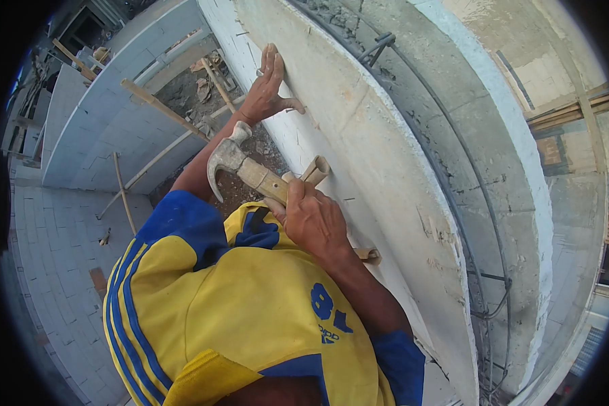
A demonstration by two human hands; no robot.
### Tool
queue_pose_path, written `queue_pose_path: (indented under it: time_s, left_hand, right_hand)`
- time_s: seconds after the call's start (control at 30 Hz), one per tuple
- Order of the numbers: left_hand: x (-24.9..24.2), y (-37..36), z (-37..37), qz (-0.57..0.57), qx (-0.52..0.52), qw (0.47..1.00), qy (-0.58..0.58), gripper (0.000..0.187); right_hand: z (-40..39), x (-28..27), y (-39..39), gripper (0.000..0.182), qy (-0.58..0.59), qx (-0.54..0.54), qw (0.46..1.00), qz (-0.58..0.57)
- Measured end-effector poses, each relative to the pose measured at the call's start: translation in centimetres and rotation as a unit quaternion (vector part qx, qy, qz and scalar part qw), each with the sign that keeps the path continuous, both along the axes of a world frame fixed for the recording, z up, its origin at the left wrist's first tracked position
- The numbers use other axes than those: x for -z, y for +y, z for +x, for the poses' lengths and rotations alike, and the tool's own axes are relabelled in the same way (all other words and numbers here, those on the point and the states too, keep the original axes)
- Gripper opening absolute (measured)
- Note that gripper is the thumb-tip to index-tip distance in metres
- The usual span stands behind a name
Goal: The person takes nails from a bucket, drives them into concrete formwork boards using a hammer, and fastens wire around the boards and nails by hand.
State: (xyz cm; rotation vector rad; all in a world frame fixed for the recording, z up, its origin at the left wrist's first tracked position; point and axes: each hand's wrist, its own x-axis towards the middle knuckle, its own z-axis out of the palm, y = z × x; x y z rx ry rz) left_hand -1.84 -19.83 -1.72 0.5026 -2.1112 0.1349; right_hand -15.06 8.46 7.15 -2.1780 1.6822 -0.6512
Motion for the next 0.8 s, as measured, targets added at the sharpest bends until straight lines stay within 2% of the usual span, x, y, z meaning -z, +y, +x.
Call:
queue_pose_path:
  time_s: [0.03, 0.1, 0.13, 0.17, 0.23, 0.3, 0.37, 0.43, 0.5, 0.53, 0.57, 0.63, 0.67, 0.7, 0.77, 0.8]
  left_hand:
    - [-0.1, 0.4, 0.1, -0.003, -0.001, 1.000, 0.001, 0.133]
    - [-0.4, 0.3, 0.3, -0.009, 0.003, 1.000, -0.001, 0.131]
    - [-0.3, 0.3, 0.6, 0.011, 0.010, 1.000, -0.008, 0.129]
    - [-0.3, 0.3, 0.7, 0.029, 0.014, 0.999, -0.013, 0.128]
    - [-0.3, 0.2, 0.9, 0.020, -0.004, 0.999, -0.032, 0.125]
    - [-0.6, -0.3, 1.0, 0.010, -0.023, 0.998, -0.051, 0.123]
    - [-0.5, 0.0, 0.8, 0.018, 0.013, 0.999, -0.025, 0.116]
    - [-0.5, 0.4, 0.9, 0.021, 0.006, 0.999, -0.033, 0.113]
    - [-0.7, 0.3, 1.1, 0.017, -0.007, 0.999, -0.037, 0.110]
    - [-0.8, 0.0, 1.2, 0.008, -0.012, 0.999, -0.047, 0.108]
    - [-0.9, -0.1, 1.5, 0.001, -0.016, 0.998, -0.057, 0.105]
    - [-0.9, -0.6, 1.8, 0.017, -0.026, 0.998, -0.062, 0.102]
    - [-0.6, -0.8, 1.7, -0.001, -0.018, 0.999, -0.049, 0.101]
    - [-0.6, -0.8, 1.4, -0.016, -0.009, 0.999, -0.036, 0.100]
    - [-0.4, -0.3, 1.5, 0.010, -0.018, 0.999, -0.038, 0.100]
    - [-0.6, -0.8, 1.6, -0.016, -0.024, 0.999, -0.036, 0.100]
  right_hand:
    - [0.2, 0.2, 0.3, 0.048, -0.002, 0.002, 1.000, 0.005]
    - [0.4, 0.8, 0.0, 0.050, 0.056, -0.077, 0.992, -0.088]
    - [-0.3, 1.4, -0.5, 0.050, 0.051, -0.024, 0.997, -0.047]
    - [-0.8, 1.6, -1.0, 0.050, 0.053, -0.024, 0.997, -0.047]
    - [-1.1, 1.7, -1.8, 0.049, 0.090, 0.111, 0.989, 0.038]
    - [0.5, 1.3, -0.3, 0.049, 0.057, 0.102, 0.991, 0.062]
    - [2.3, -0.7, 0.9, 0.048, 0.011, -0.015, 1.000, 0.021]
    - [2.9, -0.6, 0.9, 0.047, 0.003, -0.052, 0.998, -0.020]
    - [1.9, 1.1, 0.1, 0.046, -0.017, 0.012, 0.999, 0.034]
    - [0.8, 1.1, -1.3, 0.047, -0.022, 0.115, 0.984, 0.132]
    - [0.9, 1.2, -1.1, 0.047, -0.023, 0.112, 0.985, 0.132]
    - [0.9, 1.0, -0.9, 0.047, -0.051, 0.126, 0.987, 0.092]
    - [1.2, 0.7, -0.1, 0.046, -0.027, 0.084, 0.991, 0.104]
    - [1.6, 0.7, -0.1, 0.046, -0.028, 0.091, 0.990, 0.107]
    - [2.4, 0.9, 0.6, 0.044, 0.013, -0.057, 0.993, -0.098]
    - [2.0, 1.1, 0.2, 0.045, 0.021, -0.062, 0.990, -0.122]
